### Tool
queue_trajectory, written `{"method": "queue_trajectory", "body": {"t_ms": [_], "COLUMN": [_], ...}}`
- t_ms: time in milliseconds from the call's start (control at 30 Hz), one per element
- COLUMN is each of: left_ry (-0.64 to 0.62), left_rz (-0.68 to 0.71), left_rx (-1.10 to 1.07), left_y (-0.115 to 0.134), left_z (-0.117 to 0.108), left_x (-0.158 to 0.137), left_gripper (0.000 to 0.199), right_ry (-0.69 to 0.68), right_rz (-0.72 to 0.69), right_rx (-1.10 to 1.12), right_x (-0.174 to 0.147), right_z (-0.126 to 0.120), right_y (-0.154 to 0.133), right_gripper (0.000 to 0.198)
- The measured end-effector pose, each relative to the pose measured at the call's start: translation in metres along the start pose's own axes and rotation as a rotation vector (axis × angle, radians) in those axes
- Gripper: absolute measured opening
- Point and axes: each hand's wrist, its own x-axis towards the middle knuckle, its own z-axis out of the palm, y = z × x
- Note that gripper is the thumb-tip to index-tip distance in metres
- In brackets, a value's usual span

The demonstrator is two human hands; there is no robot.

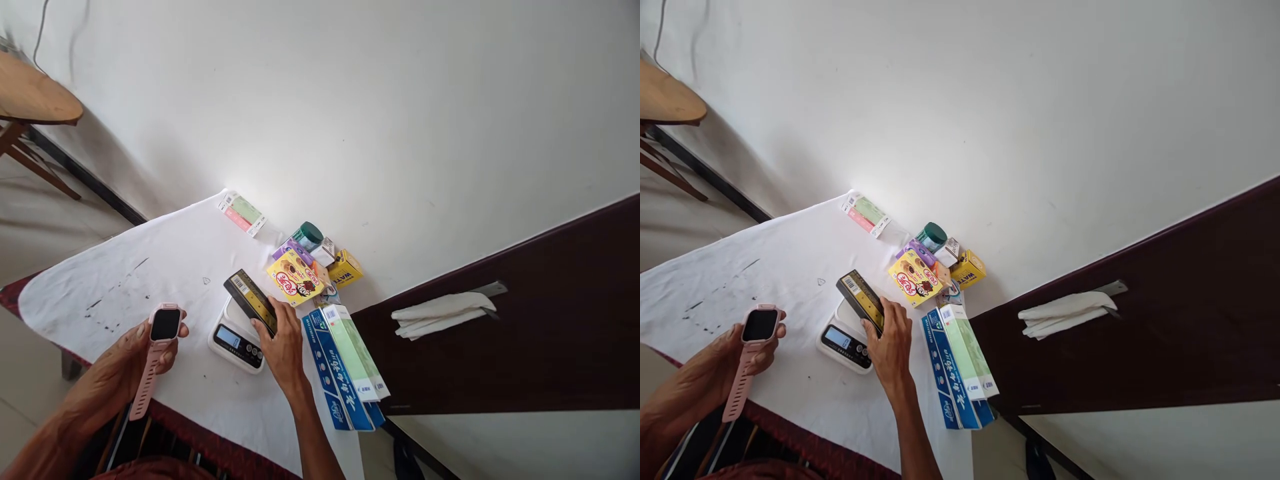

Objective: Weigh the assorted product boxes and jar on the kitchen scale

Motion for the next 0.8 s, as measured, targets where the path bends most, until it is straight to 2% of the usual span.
{"method": "queue_trajectory", "body": {"t_ms": [67, 167, 233, 333, 433, 600, 700, 800], "left_ry": [0.012, 0.008, -0.007, -0.037, -0.059, -0.06, -0.1, -0.135], "left_rz": [-0.006, -0.007, -0.009, -0.009, -0.002, 0.031, 0.046, 0.046], "left_rx": [0.003, -0.007, -0.015, -0.007, 0.021, 0.051, 0.026, -0.015], "left_y": [0.0, -0.001, -0.001, 0.0, 0.001, 0.003, 0.004, 0.006], "left_z": [0.0, -0.003, -0.005, -0.005, -0.002, 0.006, 0.012, 0.016], "left_x": [-0.001, -0.001, -0.002, -0.002, -0.001, -0.002, -0.002, -0.001], "left_gripper": [0.045, 0.043, 0.042, 0.042, 0.044, 0.047, 0.046, 0.046], "right_ry": [0.114, 0.231, 0.24, 0.199, 0.153, 0.089, 0.144, 0.166], "right_rz": [0.051, 0.201, 0.309, 0.443, 0.494, 0.397, 0.276, 0.134], "right_rx": [-0.001, -0.064, -0.128, -0.196, -0.245, -0.364, -0.429, -0.334], "right_x": [-0.013, -0.038, -0.058, -0.089, -0.11, -0.11, -0.085, -0.044], "right_z": [-0.01, -0.027, -0.031, -0.026, -0.016, -0.023, -0.035, -0.035], "right_y": [0.005, 0.021, 0.037, 0.058, 0.07, 0.062, 0.046, 0.026], "right_gripper": [0.043, 0.056, 0.065, 0.075, 0.079, 0.09, 0.092, 0.077]}}
